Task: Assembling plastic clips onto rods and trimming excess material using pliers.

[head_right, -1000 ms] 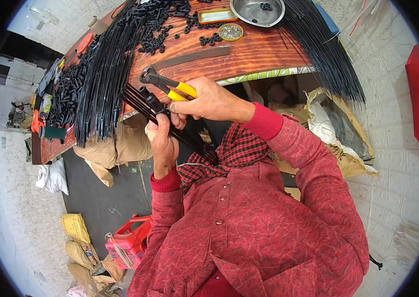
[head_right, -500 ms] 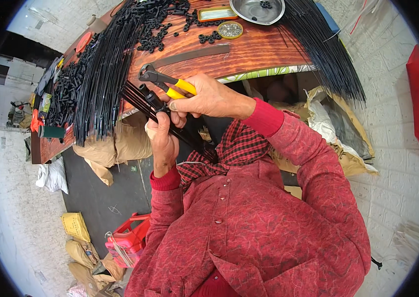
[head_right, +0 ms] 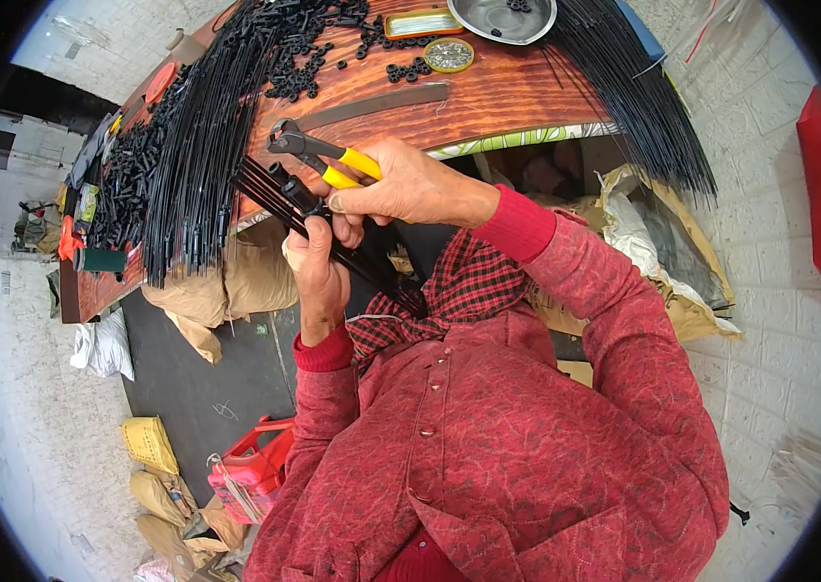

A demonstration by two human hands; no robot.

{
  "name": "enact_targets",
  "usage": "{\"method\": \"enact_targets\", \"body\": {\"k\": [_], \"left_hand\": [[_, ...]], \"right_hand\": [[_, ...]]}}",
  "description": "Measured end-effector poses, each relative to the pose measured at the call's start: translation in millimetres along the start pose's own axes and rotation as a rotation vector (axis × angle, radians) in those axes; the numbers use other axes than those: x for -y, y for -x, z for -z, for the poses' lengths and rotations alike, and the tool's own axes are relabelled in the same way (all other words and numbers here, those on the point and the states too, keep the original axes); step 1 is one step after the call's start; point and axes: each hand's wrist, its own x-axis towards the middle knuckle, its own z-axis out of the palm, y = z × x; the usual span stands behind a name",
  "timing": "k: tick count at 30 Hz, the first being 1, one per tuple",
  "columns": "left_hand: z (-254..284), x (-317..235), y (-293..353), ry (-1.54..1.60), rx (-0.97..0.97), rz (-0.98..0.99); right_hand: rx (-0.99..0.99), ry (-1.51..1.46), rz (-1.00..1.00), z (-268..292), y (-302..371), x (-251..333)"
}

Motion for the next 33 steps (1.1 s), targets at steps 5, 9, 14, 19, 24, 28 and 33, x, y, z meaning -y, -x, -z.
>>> {"method": "enact_targets", "body": {"k": [5, 9, 14, 19, 24, 28, 33], "left_hand": [[2.5, 2.4, -0.1, 0.013, -0.016, 0.003], [5.0, 4.7, -1.1, 0.046, 0.010, -0.001], [0.7, 2.5, -0.7, 0.050, -0.013, -0.002], [3.9, 5.5, -2.1, 0.030, 0.015, -0.020], [5.5, 8.4, -2.2, 0.011, 0.000, -0.007], [0.3, 4.9, -2.6, 0.024, -0.003, -0.001], [2.3, 6.6, -2.4, -0.006, -0.007, -0.012]], "right_hand": [[-0.001, 0.040, 0.017, 0.0, -1.6, -2.4], [-0.010, 0.033, 0.020, 1.5, -3.4, -8.4], [-0.018, 0.010, 0.013, -0.4, -2.6, -4.0], [-0.020, 0.063, -0.009, 0.7, -2.1, -2.3], [-0.015, 0.017, 0.001, 1.8, -2.8, -4.8], [0.003, -0.003, -0.004, 2.4, -3.6, -5.4], [-0.020, -0.036, 0.024, -0.1, -3.9, -4.8]]}}
